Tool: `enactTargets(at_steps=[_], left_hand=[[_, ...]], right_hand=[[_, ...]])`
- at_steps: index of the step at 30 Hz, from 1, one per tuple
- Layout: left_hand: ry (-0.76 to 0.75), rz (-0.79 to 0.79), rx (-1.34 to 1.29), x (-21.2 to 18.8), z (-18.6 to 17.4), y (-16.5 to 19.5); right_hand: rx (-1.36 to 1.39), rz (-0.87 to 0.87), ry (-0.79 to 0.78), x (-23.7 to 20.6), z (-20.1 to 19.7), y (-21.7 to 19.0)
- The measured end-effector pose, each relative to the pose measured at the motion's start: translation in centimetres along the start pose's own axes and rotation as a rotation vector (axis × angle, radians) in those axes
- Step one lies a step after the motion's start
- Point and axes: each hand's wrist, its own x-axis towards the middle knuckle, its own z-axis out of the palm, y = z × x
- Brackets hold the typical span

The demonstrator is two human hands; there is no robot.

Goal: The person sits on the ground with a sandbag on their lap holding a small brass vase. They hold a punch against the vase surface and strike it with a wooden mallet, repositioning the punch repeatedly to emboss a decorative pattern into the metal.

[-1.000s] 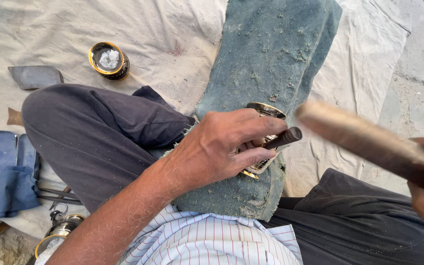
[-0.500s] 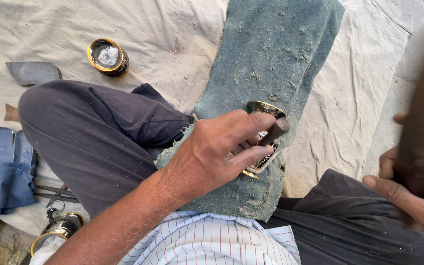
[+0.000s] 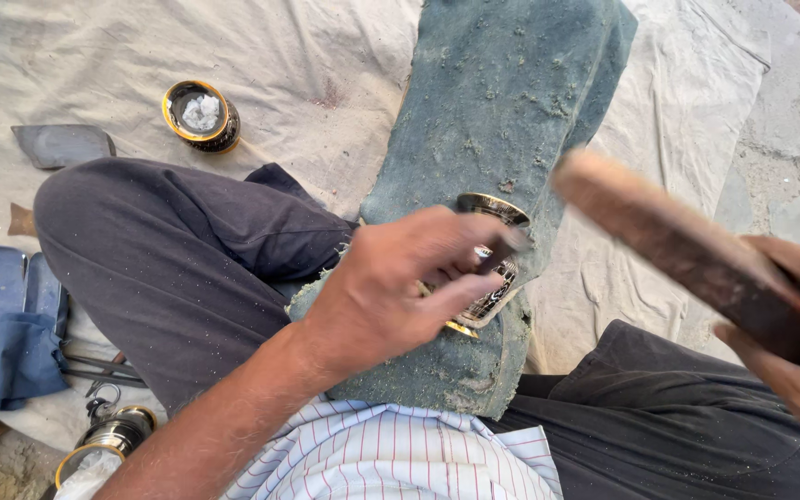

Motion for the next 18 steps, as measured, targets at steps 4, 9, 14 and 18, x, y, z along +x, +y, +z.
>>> enactTargets(at_steps=[4, 9, 14, 18], left_hand=[[0.108, -0.039, 0.025, -0.5, -1.3, -0.2], [-0.016, -0.277, 0.105, 0.1, -1.7, -1.4], [-0.053, -0.352, 0.078, 0.7, -1.0, -0.7], [-0.07, -0.254, 0.2, 1.0, 0.1, 0.8]], right_hand=[[0.418, 0.146, -0.112, -0.9, 0.0, -5.1], [1.0, -0.053, -0.351, -0.9, 3.8, -6.9], [1.404, -0.149, -0.511, -1.2, 5.1, -7.8], [1.39, 0.129, -0.606, 0.0, 5.4, -8.1]])
